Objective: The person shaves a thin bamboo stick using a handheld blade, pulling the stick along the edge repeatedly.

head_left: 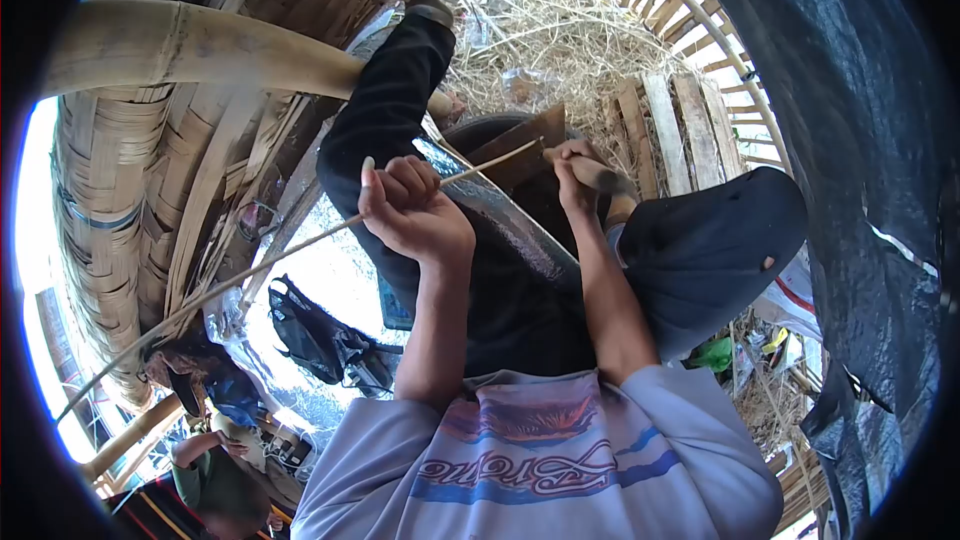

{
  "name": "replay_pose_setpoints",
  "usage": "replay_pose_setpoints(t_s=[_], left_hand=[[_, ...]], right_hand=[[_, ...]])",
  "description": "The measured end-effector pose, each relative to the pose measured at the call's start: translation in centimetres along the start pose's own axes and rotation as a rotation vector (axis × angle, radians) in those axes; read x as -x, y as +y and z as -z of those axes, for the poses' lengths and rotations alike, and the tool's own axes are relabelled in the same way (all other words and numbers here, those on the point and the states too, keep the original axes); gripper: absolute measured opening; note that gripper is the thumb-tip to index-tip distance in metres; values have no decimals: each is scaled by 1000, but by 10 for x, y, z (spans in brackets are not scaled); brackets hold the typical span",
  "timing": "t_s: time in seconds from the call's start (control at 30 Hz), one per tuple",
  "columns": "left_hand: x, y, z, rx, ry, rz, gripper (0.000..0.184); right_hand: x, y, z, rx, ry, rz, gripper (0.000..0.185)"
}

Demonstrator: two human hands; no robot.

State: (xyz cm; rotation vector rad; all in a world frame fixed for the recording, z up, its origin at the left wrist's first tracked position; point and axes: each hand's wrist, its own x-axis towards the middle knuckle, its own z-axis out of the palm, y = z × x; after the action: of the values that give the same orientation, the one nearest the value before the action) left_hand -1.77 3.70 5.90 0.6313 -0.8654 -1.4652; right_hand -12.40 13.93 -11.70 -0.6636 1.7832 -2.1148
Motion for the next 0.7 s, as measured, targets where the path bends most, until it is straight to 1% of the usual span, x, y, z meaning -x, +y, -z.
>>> replay_pose_setpoints(t_s=[0.03, 0.1, 0.13, 0.2, 0.23, 0.3, 0.33, 0.37, 0.43, 0.47, 0.5, 0.57, 0.63, 0.7], left_hand=[[0, 0, -2, 15, -3, 6, 43], [-3, 0, -7, 37, -16, 2, 43], [-1, 1, -6, 27, -33, 16, 43], [-2, 1, -4, 8, -40, 22, 43], [-4, 0, -4, 4, -37, 23, 43], [-4, 1, -6, 20, -12, 12, 43], [-3, 1, -6, 60, -27, 22, 43], [-2, 1, -6, 66, -33, 21, 43], [-1, 1, -4, 17, -46, 30, 43], [-2, 2, -2, -4, -35, 28, 43], [-3, 2, -1, -12, -30, 28, 43], [-4, 1, -1, 27, 1, 18, 43], [0, 3, -4, 62, -23, 45, 43], [2, 1, -3, 29, -82, 45, 43]], right_hand=[[2, 18, 5, 39, -40, -13, 11], [-1, 21, 8, -8, 91, -128, 10], [-1, 20, 9, -12, 89, -126, 10], [-1, 20, 10, -270, 51, -86, 10], [-1, 22, 7, -270, 49, -91, 10], [3, 24, 5, -7, -26, -70, 10], [-1, 28, 4, -75, 22, -88, 11], [-1, 28, 8, -75, 26, -80, 11], [-5, 0, 5, -186, 101, -115, 11], [-2, 8, 4, -223, 54, -45, 11], [0, 14, 2, -226, 52, -54, 11], [3, 23, 5, -28, 6, -38, 11], [-3, 18, 7, -57, 30, -54, 12], [-5, -1, 6, -177, 84, -158, 13]])
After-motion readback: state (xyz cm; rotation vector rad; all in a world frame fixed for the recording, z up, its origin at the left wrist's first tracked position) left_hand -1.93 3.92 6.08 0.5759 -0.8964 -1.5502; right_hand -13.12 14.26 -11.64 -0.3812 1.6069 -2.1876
